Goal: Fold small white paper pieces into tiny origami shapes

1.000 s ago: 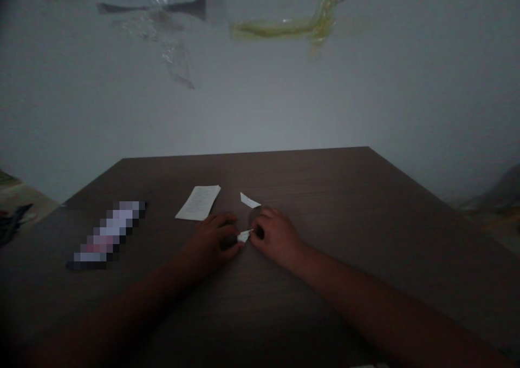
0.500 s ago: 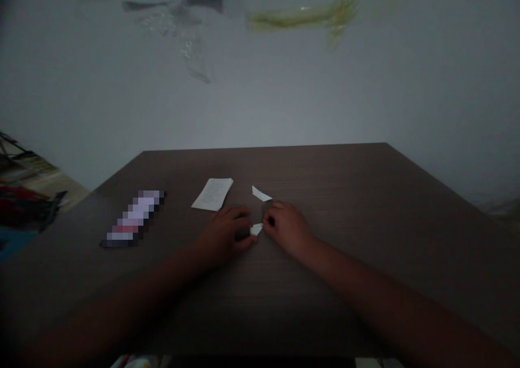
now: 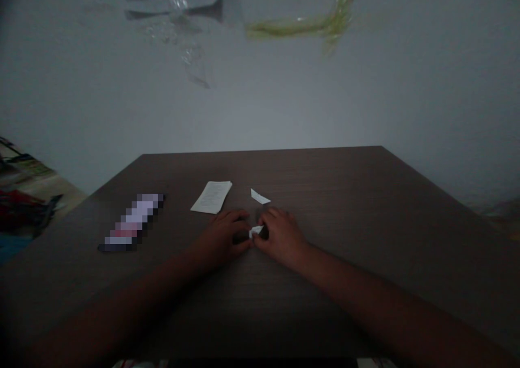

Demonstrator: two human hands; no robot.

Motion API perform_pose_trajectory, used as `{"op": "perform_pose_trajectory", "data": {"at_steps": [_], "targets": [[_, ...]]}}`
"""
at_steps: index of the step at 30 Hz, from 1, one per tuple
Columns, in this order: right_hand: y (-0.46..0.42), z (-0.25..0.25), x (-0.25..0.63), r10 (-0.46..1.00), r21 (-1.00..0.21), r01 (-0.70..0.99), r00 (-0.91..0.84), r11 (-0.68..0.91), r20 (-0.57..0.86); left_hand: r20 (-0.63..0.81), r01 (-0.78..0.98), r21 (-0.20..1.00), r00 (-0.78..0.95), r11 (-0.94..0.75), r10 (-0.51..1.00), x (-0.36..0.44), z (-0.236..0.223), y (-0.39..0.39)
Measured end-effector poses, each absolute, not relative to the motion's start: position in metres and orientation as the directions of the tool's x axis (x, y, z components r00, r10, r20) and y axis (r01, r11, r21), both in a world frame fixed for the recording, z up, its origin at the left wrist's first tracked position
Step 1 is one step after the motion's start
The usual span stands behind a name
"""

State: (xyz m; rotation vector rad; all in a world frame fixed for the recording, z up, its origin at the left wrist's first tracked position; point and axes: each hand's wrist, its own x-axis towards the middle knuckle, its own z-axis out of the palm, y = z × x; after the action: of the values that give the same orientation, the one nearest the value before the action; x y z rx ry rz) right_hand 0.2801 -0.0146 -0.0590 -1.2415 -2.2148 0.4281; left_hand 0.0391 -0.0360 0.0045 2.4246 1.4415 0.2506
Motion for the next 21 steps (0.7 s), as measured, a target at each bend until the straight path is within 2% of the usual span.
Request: {"op": "perform_pose_trajectory", "data": {"at_steps": [10,21], "targets": [[-0.013,-0.059,0.277,0.888,-0.578,0.675,-0.368,0.459,0.275,-0.017,0.828,0.314,0.495,-0.465,0.869,0.04,0.006,-0.036],[0.005,-0.052,0.286,0.922,-0.547,0.742,-0.304,0.388,0.241,-0.02,0.843,0.329,0.457,-0.426,0.889,0.042,0.005,-0.036]]}}
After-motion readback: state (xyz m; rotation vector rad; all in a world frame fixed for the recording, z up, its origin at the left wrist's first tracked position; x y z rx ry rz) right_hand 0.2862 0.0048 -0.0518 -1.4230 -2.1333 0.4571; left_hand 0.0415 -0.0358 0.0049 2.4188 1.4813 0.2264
